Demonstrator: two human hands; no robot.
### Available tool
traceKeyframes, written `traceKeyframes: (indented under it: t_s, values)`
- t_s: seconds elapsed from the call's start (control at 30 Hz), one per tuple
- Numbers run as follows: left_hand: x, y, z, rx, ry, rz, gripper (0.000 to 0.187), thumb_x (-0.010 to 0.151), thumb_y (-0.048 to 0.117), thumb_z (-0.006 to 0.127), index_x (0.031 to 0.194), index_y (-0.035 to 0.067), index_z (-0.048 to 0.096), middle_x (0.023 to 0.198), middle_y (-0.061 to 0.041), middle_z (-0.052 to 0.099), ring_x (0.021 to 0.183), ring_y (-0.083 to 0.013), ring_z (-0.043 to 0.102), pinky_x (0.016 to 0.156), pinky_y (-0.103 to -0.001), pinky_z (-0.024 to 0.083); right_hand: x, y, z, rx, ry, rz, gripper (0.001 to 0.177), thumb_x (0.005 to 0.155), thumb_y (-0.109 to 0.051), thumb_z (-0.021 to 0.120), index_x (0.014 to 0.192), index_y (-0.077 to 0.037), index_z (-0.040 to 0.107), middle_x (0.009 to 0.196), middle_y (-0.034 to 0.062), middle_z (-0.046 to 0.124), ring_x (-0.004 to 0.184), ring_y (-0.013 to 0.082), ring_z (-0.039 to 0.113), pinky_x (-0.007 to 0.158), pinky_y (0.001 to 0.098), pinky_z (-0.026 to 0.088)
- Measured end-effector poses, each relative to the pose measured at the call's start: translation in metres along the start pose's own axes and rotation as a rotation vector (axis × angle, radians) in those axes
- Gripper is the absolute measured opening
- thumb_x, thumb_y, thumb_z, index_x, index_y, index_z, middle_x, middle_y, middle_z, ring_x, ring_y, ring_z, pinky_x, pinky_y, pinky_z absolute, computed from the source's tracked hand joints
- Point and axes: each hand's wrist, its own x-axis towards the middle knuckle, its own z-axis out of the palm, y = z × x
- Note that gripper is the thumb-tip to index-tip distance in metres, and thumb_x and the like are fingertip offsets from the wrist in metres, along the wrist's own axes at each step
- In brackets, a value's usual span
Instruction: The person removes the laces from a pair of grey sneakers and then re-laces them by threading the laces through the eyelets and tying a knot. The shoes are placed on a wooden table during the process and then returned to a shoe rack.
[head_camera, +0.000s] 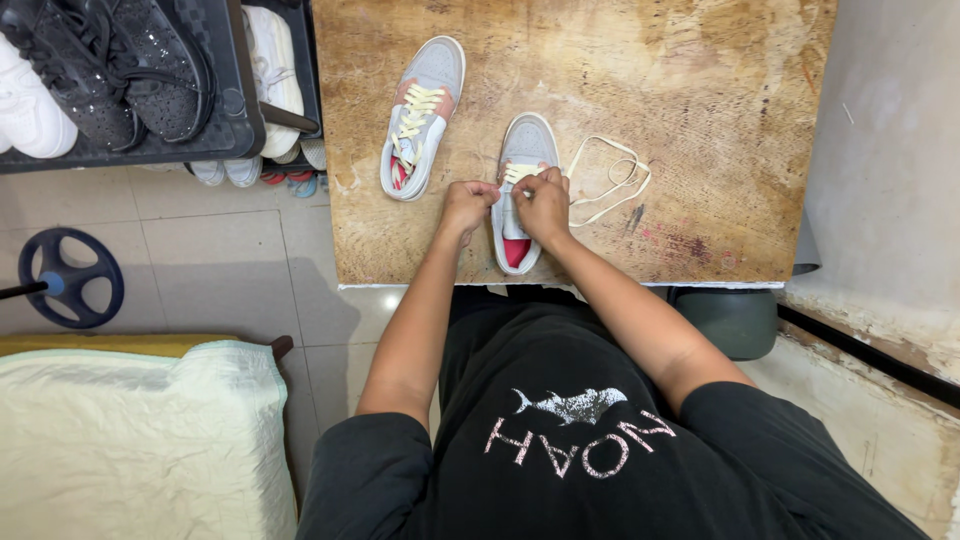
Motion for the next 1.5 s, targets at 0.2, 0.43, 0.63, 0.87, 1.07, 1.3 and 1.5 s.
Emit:
traceKeyframes:
  t_s: [0.2, 0.43, 0.63, 0.87, 1.07, 1.3, 1.5]
  values:
    - [-0.005, 0.002, 0.003, 0.036, -0.007, 0.035, 0.016, 0.09, 0.007, 0.074, 0.101, -0.003, 0.077, 0.083, -0.006, 0.074, 0.068, -0.0102, 0.063, 0.063, -0.026, 0.052, -0.003, 0.008, 0.018, 0.074, 0.146, 0.037, 0.007, 0.08, -0.013, 0.08, 0.087, -0.014, 0.081, 0.123, 0.0166, 0.058, 0.11, 0.0344, 0.05, 0.098, 0.042, 0.042]
    - [0.002, -0.003, 0.008, 0.041, -0.022, 0.101, 0.008, 0.094, 0.007, 0.066, 0.097, 0.002, 0.071, 0.082, -0.004, 0.071, 0.069, -0.0099, 0.064, 0.063, -0.026, 0.055, -0.003, -0.003, 0.014, 0.03, 0.031, 0.171, 0.011, 0.08, -0.022, 0.082, 0.09, -0.017, 0.082, 0.109, 0.0086, 0.054, 0.109, 0.0318, 0.044, 0.098, 0.0472, 0.033]
    - [-0.013, 0.034, 0.01, 0.542, 0.25, 0.419, 0.005, 0.094, 0.007, 0.068, 0.091, 0.004, 0.068, 0.082, -0.011, 0.072, 0.073, -0.017, 0.067, 0.067, -0.029, 0.052, -0.01, -0.019, -0.001, -0.194, 0.008, -0.003, 0.025, 0.083, -0.024, 0.083, 0.103, -0.015, 0.072, 0.113, 0.0105, 0.052, 0.115, 0.0328, 0.045, 0.097, 0.0486, 0.031]
    - [-0.058, 0.155, -0.043, -0.599, 0.115, 0.607, 0.006, 0.105, 0.009, 0.055, 0.104, 0.009, 0.049, 0.096, -0.006, 0.069, 0.064, -0.0081, 0.056, 0.05, -0.021, 0.043, -0.013, -0.035, -0.009, -0.251, 0.145, -0.022, 0.059, 0.076, -0.026, 0.089, 0.122, -0.009, 0.056, 0.123, 0.0152, 0.05, 0.123, 0.0355, 0.043, 0.105, 0.0526, 0.03]
    - [-0.046, 0.163, -0.078, 1.277, 0.018, 0.204, 0.028, 0.107, 0.03, 0.061, 0.119, 0.005, 0.066, 0.106, -0.021, 0.071, 0.1, -0.0375, 0.07, 0.089, -0.048, 0.054, -0.03, -0.035, -0.021, -0.194, 0.27, 0.091, 0.07, 0.071, -0.024, 0.092, 0.123, -0.003, 0.051, 0.125, 0.0204, 0.048, 0.123, 0.0392, 0.043, 0.104, 0.0523, 0.035]
    - [-0.038, 0.07, -0.011, 0.932, -0.208, 0.94, 0.039, 0.09, 0.003, 0.047, 0.127, -0.007, 0.058, 0.112, -0.032, 0.068, 0.103, -0.0468, 0.069, 0.09, -0.05, 0.055, -0.051, -0.034, -0.016, -0.051, 0.171, 0.433, 0.051, 0.078, -0.025, 0.087, 0.105, -0.003, 0.049, 0.087, 0.0191, 0.063, 0.083, 0.0389, 0.064, 0.076, 0.0477, 0.051]
    - [-0.026, 0.057, -0.04, 1.17, -0.219, 0.426, 0.027, 0.102, 0.012, 0.045, 0.106, -0.002, 0.067, 0.097, -0.027, 0.072, 0.088, -0.0443, 0.072, 0.08, -0.054, 0.056, -0.049, -0.024, -0.013, -0.089, 0.202, 0.46, 0.036, 0.082, -0.028, 0.082, 0.08, -0.004, 0.056, 0.076, 0.0225, 0.067, 0.076, 0.0428, 0.067, 0.074, 0.0494, 0.054]
